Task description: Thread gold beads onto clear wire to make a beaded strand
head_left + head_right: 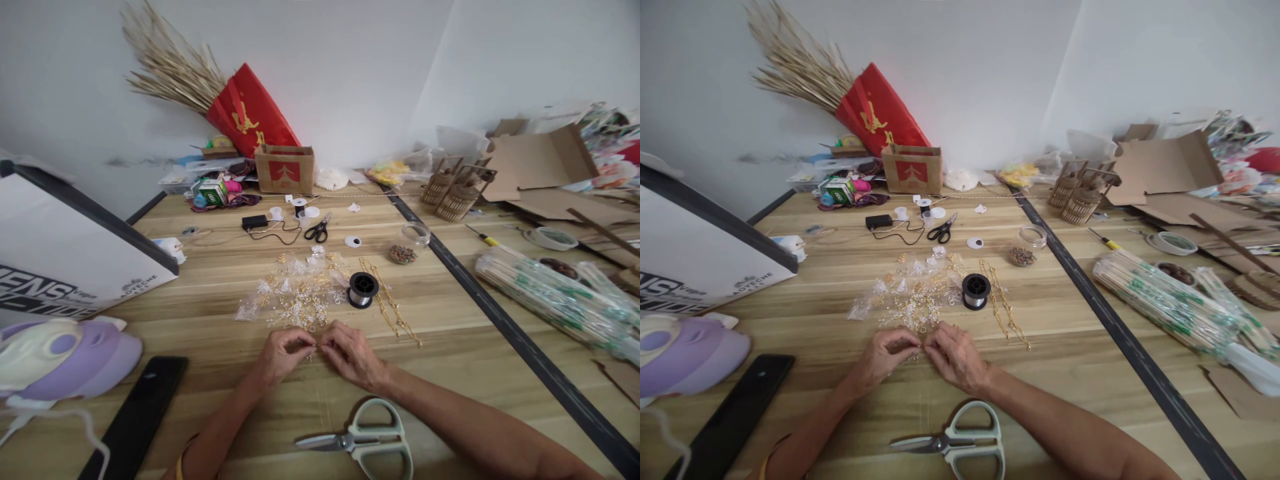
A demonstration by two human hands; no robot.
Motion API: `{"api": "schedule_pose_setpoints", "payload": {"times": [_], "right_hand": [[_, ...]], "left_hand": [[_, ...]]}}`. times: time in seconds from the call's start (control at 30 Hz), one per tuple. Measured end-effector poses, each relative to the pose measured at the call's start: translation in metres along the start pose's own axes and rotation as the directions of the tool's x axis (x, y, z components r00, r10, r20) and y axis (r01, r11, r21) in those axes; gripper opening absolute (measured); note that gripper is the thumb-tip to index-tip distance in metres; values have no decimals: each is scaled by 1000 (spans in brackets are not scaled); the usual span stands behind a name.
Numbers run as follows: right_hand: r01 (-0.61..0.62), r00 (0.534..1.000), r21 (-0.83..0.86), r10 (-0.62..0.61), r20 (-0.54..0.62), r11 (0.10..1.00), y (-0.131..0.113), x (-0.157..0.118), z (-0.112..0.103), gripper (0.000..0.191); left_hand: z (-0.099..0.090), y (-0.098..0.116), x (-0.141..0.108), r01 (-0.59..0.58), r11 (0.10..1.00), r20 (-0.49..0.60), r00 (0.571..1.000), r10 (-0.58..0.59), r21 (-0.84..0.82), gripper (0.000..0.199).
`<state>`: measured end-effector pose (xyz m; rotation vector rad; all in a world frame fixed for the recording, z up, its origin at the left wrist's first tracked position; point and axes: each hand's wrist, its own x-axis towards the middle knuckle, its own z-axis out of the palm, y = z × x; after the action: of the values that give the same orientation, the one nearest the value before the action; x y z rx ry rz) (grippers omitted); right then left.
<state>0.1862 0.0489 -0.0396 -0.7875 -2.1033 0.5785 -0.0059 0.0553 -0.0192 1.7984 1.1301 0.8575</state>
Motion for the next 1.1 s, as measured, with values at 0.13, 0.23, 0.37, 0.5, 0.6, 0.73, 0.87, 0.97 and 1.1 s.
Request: {"api": "schedule_pose_setpoints", "payload": {"times": [0.13,0.23,0.37,0.5,0.6,0.73,0.87,0.97,1.1], "right_hand": [[5,1000,-6,-5,1,1000,1,-1,1,10],[1,1000,-1,-1,7,1000,0,0,1,9],[9,1000,1,-9,6,1000,-2,1,0,10],[17,1000,9,-17,16,1000,-3,2,-1,10],[15,1000,5,-15,17,1000,-2,1,0,10],[9,1000,-1,-9,15,1000,-1,0,1,9],[8,1000,-4,-8,15,1000,-1,0,1,9],[-1,1000,-10,1,19,1000,-1,0,1,9],[-12,999,-5,13,29,1000,0,0,1,9]], "left_hand": [[0,0,0,-9,1000,5,1000,8,6,5],[1,1,-1,-7,1000,11,1000,7,5,5],[2,0,-1,-12,1000,17,1000,12,-6,5],[2,-2,-2,-6,1000,22,1000,6,-21,5],[2,-3,-2,5,999,30,1000,-3,-43,5],[3,-6,-1,39,992,51,998,-33,-121,5],[2,-9,-1,64,982,66,996,-53,-177,8],[1,-10,-1,64,982,80,996,-50,-180,11],[0,-9,-1,66,983,90,995,-51,-172,13]]}}
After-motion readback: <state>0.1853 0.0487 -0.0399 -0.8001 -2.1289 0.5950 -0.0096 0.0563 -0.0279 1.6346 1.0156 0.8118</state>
